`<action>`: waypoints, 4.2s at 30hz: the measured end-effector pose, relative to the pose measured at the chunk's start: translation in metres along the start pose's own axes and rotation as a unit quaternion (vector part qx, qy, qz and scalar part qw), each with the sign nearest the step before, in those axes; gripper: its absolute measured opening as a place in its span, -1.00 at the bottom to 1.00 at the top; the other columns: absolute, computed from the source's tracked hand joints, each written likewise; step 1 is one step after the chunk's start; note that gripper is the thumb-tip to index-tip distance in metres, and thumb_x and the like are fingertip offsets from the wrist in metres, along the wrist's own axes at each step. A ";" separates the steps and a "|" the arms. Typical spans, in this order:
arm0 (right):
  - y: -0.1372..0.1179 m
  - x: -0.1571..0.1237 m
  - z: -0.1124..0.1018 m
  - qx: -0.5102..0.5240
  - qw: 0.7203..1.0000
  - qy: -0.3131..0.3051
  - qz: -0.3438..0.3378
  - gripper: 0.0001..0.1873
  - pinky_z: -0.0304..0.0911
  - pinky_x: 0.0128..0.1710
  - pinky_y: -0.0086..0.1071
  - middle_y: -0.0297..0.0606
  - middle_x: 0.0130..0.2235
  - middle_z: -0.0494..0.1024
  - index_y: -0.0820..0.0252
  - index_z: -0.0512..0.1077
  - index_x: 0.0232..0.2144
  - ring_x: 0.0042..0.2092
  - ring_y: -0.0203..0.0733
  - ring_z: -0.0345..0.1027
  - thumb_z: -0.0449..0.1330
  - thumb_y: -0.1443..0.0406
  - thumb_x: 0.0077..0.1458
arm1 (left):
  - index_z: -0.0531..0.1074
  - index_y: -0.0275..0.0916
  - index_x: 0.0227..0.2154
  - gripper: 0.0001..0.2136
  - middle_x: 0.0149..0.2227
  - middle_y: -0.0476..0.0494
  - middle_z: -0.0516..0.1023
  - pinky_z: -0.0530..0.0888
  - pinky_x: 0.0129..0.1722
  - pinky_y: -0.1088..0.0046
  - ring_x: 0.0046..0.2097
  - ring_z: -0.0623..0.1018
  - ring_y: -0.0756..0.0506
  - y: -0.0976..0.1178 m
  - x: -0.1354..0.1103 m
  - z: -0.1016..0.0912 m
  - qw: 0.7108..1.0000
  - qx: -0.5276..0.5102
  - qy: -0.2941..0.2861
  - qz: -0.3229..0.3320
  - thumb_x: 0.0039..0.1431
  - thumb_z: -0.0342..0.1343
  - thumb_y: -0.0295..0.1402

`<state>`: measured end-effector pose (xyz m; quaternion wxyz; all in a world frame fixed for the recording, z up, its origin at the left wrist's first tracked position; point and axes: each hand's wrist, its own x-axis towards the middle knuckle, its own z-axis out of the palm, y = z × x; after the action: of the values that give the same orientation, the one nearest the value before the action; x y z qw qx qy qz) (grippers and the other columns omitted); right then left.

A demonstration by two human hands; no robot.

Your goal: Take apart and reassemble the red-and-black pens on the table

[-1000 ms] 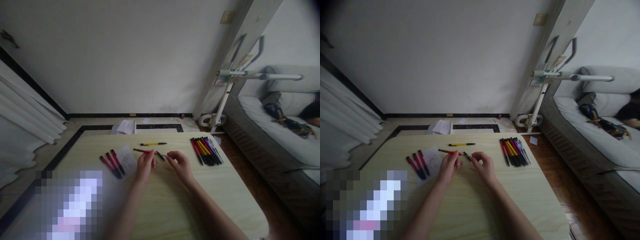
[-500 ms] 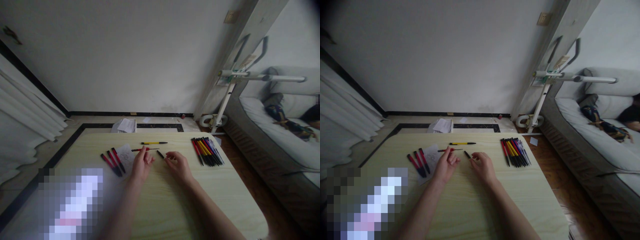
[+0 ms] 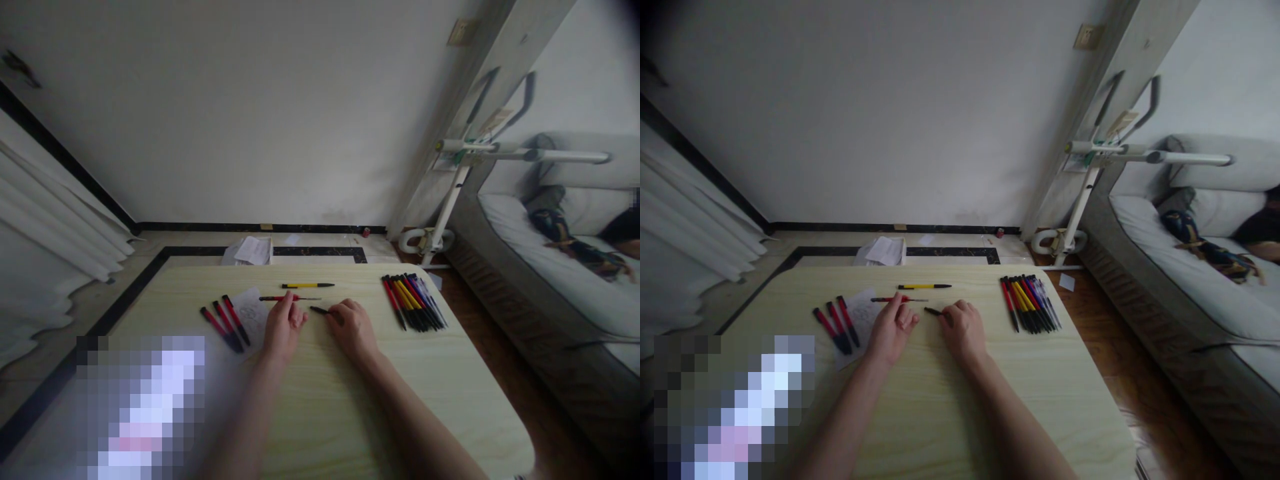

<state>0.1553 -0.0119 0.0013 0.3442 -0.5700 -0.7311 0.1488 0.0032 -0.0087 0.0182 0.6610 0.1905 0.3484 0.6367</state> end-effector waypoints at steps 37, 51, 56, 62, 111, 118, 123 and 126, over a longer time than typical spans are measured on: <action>0.012 0.006 -0.006 0.444 0.874 0.056 0.192 -0.77 0.14 -0.51 -0.46 -0.32 -0.50 0.43 0.22 0.43 -0.40 -0.50 -0.32 0.22 0.20 0.20 -0.14 | 0.29 -0.27 -0.58 -0.74 -0.76 0.17 0.15 0.33 -0.52 0.55 -0.68 0.17 0.12 -0.006 0.007 -0.012 0.968 0.203 0.079 0.123 -0.04 0.09 -0.15; 0.014 0.005 -0.005 0.461 0.863 0.055 0.199 -0.82 0.10 -0.49 -0.47 -0.35 -0.51 0.41 0.21 0.44 -0.43 -0.49 -0.34 0.19 0.21 0.24 -0.14 | 0.29 -0.28 -0.56 -0.74 -0.76 0.17 0.14 0.33 -0.52 0.55 -0.68 0.17 0.12 -0.006 0.008 -0.013 0.964 0.220 0.076 0.129 -0.01 0.07 -0.17; 0.012 0.006 -0.007 0.465 0.861 0.057 0.195 -0.82 0.09 -0.48 -0.46 -0.36 -0.51 0.42 0.20 0.44 -0.44 -0.49 -0.34 0.19 0.22 0.22 -0.15 | 0.27 -0.28 -0.58 -0.74 -0.76 0.16 0.14 0.33 -0.52 0.54 -0.68 0.16 0.11 -0.004 0.009 -0.013 0.965 0.212 0.085 0.132 -0.02 0.07 -0.17; 0.015 0.006 -0.006 0.458 0.864 0.052 0.205 -0.79 0.10 -0.48 -0.45 -0.34 -0.50 0.43 0.20 0.45 -0.43 -0.49 -0.33 0.20 0.23 0.20 -0.17 | 0.28 -0.28 -0.57 -0.73 -0.76 0.15 0.16 0.32 -0.54 0.55 -0.68 0.20 0.11 -0.005 0.008 -0.012 0.960 0.240 0.076 0.122 -0.02 0.06 -0.15; 0.006 0.003 -0.006 0.445 0.877 0.014 0.181 -0.82 0.16 -0.44 -0.43 -0.31 -0.47 0.47 0.20 0.46 -0.44 -0.44 -0.29 0.28 0.25 0.26 -0.18 | 0.33 -0.30 -0.60 -0.68 -0.76 0.07 0.23 0.21 -0.61 0.56 -0.67 0.24 0.08 -0.010 0.002 -0.007 0.951 0.303 -0.008 0.063 0.02 0.00 -0.12; 0.005 0.004 -0.007 0.466 0.866 0.019 0.181 -0.81 0.15 -0.45 -0.45 -0.33 -0.48 0.46 0.21 0.45 -0.44 -0.46 -0.32 0.27 0.26 0.25 -0.20 | 0.34 -0.31 -0.60 -0.66 -0.75 0.04 0.26 0.20 -0.63 0.55 -0.65 0.29 0.05 -0.011 0.001 -0.007 0.945 0.321 -0.010 0.065 0.02 -0.01 -0.10; 0.006 0.003 -0.008 0.462 0.869 0.013 0.177 -0.79 0.14 -0.48 -0.45 -0.33 -0.50 0.45 0.21 0.45 -0.43 -0.47 -0.32 0.25 0.25 0.23 -0.18 | 0.33 -0.30 -0.59 -0.67 -0.74 0.05 0.27 0.19 -0.64 0.56 -0.66 0.27 0.06 -0.009 -0.001 -0.004 0.941 0.331 0.003 0.073 0.00 0.01 -0.09; 0.005 0.002 -0.009 0.463 0.869 0.009 0.174 -0.80 0.14 -0.47 -0.45 -0.33 -0.49 0.45 0.21 0.45 -0.43 -0.47 -0.32 0.25 0.25 0.23 -0.17 | 0.32 -0.29 -0.59 -0.68 -0.74 0.05 0.26 0.20 -0.63 0.56 -0.66 0.28 0.06 -0.009 -0.002 -0.003 0.939 0.336 0.001 0.079 0.01 0.00 -0.10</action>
<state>0.1651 -0.0096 0.0052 0.5435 -0.4645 -0.4640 0.5230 0.0076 -0.0124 0.0109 0.5056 0.4278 0.5260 0.5335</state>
